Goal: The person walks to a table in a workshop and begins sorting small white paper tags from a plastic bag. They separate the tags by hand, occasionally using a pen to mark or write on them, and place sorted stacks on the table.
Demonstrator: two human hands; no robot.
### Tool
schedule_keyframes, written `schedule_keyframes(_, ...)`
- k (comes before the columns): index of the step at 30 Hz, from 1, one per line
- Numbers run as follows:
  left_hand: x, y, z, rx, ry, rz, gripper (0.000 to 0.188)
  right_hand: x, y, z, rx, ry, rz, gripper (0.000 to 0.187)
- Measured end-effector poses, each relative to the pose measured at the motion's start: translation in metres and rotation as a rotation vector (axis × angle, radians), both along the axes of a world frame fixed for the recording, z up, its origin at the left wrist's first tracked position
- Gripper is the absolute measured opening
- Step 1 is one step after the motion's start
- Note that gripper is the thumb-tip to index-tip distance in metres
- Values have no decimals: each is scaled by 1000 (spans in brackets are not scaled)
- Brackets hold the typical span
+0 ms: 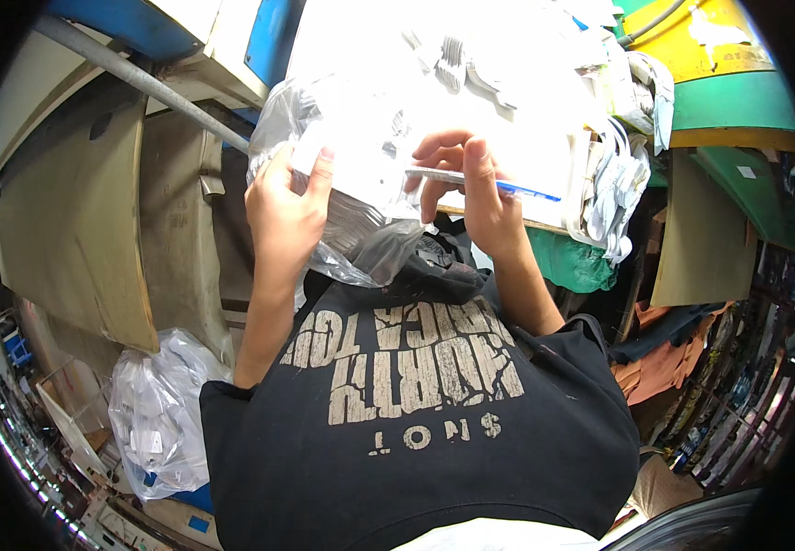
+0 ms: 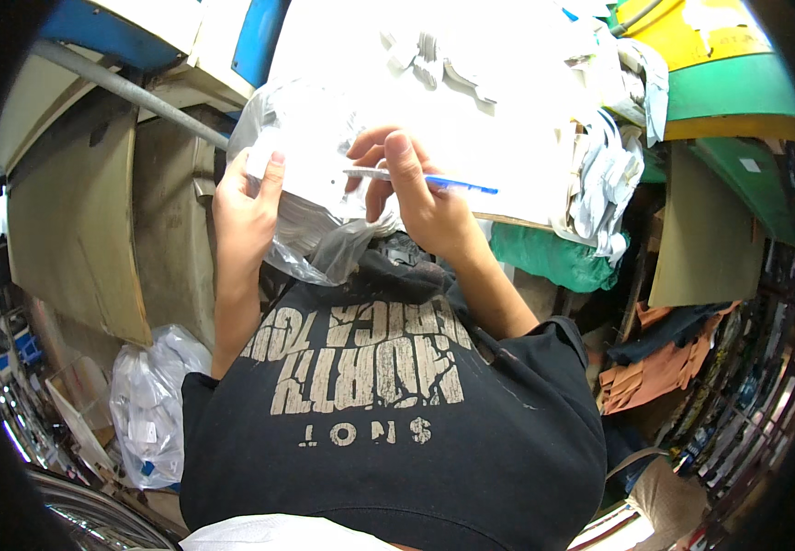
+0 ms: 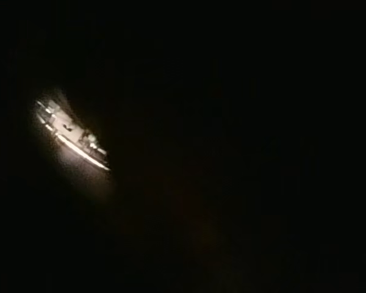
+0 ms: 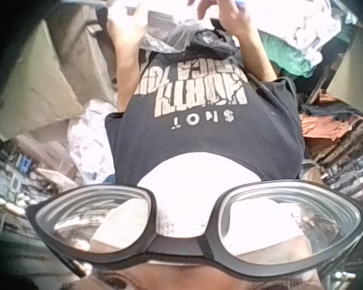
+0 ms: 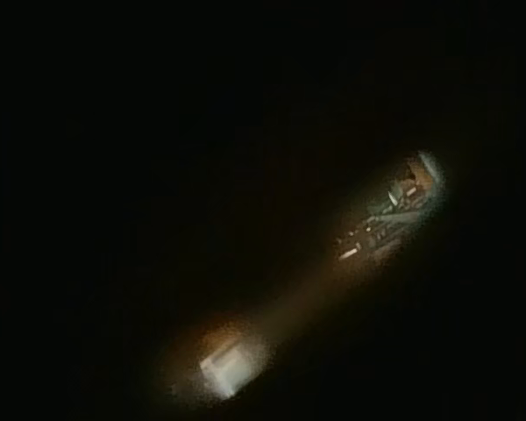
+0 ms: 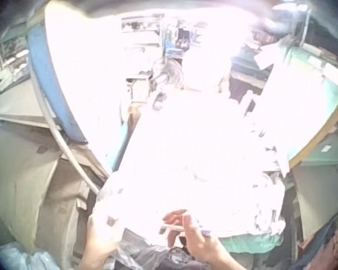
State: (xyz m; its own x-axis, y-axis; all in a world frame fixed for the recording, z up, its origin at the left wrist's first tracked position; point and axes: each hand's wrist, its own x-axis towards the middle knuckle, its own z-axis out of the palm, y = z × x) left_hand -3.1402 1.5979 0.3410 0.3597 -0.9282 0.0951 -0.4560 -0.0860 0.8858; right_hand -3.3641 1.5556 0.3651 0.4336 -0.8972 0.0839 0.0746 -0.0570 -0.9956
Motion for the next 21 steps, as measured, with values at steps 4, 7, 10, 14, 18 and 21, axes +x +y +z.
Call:
schedule_keyframes(4, -5, -4, 3, -32, -186, 20, 33, 8, 3, -3, -71, -15, -38, 52)
schedule_keyframes(7, -6, -4, 1, -68, -234, 29, 33, 6, -5, -22, -226, 102, 16, 37)
schedule_keyframes(10, -8, -4, 5, -70, -253, 29, 35, 12, -4, -22, -125, 85, -10, 36)
schedule_keyframes(14, -9, -4, 6, -73, -315, 40, 38, 18, -7, -28, -171, 97, -51, 40)
schedule_keyframes(18, -9, -4, 2, -67, -348, 53, 41, 28, -4, -33, -199, 115, -92, 39)
schedule_keyframes(21, -11, -4, 6, -43, -357, 55, 40, 30, -3, -40, -232, 175, -122, 38)
